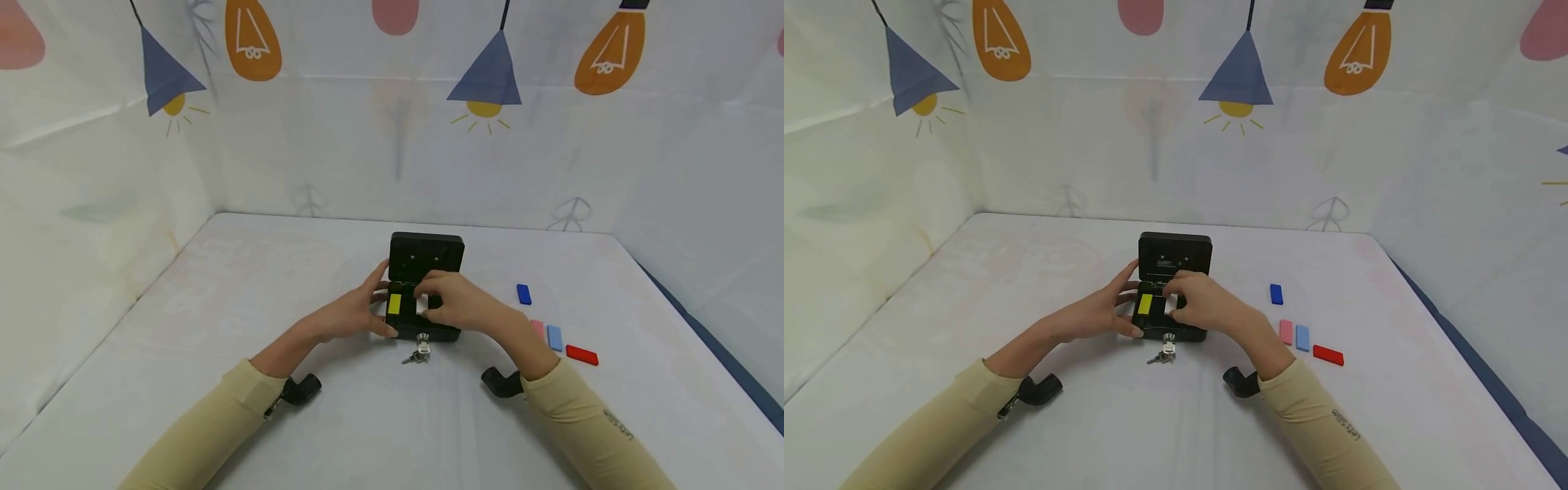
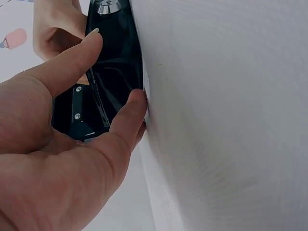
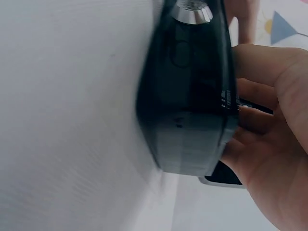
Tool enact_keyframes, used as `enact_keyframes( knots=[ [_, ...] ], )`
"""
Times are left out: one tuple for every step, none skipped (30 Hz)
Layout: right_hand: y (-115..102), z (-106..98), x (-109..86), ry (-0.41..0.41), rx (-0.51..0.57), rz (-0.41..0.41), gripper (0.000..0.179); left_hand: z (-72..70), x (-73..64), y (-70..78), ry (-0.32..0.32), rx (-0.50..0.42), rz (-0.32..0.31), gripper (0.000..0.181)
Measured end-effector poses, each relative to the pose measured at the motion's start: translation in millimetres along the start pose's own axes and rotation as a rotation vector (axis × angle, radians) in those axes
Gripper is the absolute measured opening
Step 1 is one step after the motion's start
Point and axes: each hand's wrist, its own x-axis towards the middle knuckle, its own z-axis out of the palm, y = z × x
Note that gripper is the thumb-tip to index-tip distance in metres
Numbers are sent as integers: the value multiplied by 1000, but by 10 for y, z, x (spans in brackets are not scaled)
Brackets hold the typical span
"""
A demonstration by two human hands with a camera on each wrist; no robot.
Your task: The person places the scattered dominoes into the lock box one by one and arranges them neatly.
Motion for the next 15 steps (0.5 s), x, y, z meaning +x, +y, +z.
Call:
enact_keyframes(
  knots=[
    [4,12,7,-2,-3,-1,32,0,-1,1,0,2,1,126],
    [8,23,13,-4,-6,-4,32,-1,-1,0,0,5,3,126],
    [12,33,18,-4,-9,-5,31,-1,-1,-2,1,8,4,126],
    [16,42,23,-5,-12,-6,31,-2,0,-3,2,13,7,126],
    [21,51,29,-4,-13,-4,30,-2,2,-4,3,17,7,126],
    [24,61,34,-4,-18,-2,30,-2,4,-7,4,20,8,126],
    [28,70,39,-4,-21,-1,29,-2,6,-10,5,23,8,126],
    [30,81,43,-4,-26,1,28,-1,8,-14,5,25,8,126],
    [34,92,48,-3,-32,1,27,-1,10,-16,4,26,8,126],
    [38,103,52,-2,-37,1,26,0,11,-19,4,27,8,126],
    [42,114,56,0,-39,0,25,0,12,-20,3,26,7,125],
    [44,123,59,4,-42,-5,24,0,13,-22,3,24,9,125],
    [46,131,62,8,-42,-11,23,0,13,-22,3,23,10,125],
    [47,138,65,13,-43,-18,22,-1,14,-25,4,22,10,125],
    [44,144,66,17,-43,-24,22,-2,11,-25,5,21,10,125]
  ],
)
